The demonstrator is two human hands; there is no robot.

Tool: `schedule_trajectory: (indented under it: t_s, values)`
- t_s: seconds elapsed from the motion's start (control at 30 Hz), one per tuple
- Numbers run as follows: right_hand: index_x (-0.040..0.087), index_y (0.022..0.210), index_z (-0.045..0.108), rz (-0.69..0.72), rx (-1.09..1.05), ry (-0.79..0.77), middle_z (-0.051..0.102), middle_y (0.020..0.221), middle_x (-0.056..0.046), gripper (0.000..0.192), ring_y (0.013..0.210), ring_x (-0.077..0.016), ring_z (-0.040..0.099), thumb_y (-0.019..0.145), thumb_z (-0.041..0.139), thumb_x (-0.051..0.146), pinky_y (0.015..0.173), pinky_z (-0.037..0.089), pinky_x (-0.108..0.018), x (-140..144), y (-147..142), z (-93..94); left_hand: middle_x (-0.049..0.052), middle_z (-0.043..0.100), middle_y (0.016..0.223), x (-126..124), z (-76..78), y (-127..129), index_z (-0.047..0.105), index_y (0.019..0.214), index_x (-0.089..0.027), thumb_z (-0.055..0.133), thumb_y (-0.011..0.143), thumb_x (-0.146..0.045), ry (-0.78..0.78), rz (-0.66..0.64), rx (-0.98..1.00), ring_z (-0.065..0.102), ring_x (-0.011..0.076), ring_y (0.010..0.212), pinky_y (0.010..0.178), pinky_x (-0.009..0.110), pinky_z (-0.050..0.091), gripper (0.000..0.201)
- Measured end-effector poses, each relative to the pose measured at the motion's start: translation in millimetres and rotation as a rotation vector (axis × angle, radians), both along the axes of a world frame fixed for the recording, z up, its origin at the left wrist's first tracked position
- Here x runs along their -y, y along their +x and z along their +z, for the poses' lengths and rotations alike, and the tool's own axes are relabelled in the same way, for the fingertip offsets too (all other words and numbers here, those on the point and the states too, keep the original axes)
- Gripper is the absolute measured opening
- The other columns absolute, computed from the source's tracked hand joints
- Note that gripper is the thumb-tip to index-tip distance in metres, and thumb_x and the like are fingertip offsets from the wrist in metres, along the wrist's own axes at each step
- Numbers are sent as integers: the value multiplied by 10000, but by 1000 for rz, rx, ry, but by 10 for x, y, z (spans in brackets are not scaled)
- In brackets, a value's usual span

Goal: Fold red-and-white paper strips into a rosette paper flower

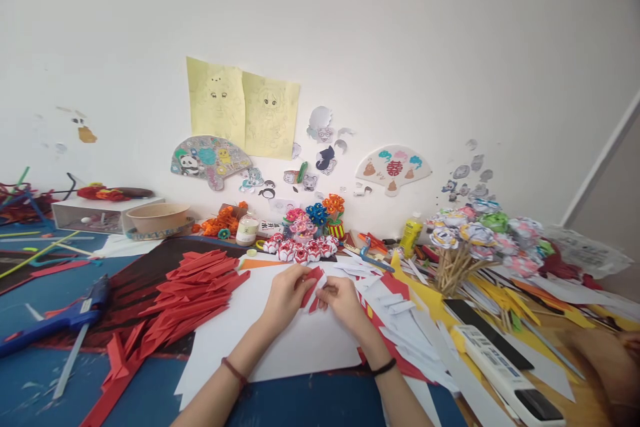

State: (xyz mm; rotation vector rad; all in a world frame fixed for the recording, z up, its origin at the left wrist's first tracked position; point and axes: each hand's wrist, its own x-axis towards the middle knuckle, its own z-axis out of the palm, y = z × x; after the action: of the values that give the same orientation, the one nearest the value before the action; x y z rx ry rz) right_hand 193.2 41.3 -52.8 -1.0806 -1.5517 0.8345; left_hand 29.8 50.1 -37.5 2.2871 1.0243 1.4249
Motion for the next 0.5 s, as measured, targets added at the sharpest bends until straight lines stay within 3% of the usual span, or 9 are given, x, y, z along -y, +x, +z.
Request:
schedule_trajectory:
  t_s: [0.5]
  values:
    - [190, 471, 504, 5, 44, -29, 603, 391, 11, 281, 380, -142, 563, 678, 682, 251, 428, 416, -225, 40, -9, 13, -15, 578, 578, 11, 5, -17, 632, 683, -179, 545, 891, -315, 7, 43, -48, 502, 122, 547, 544, 216, 356, 263]
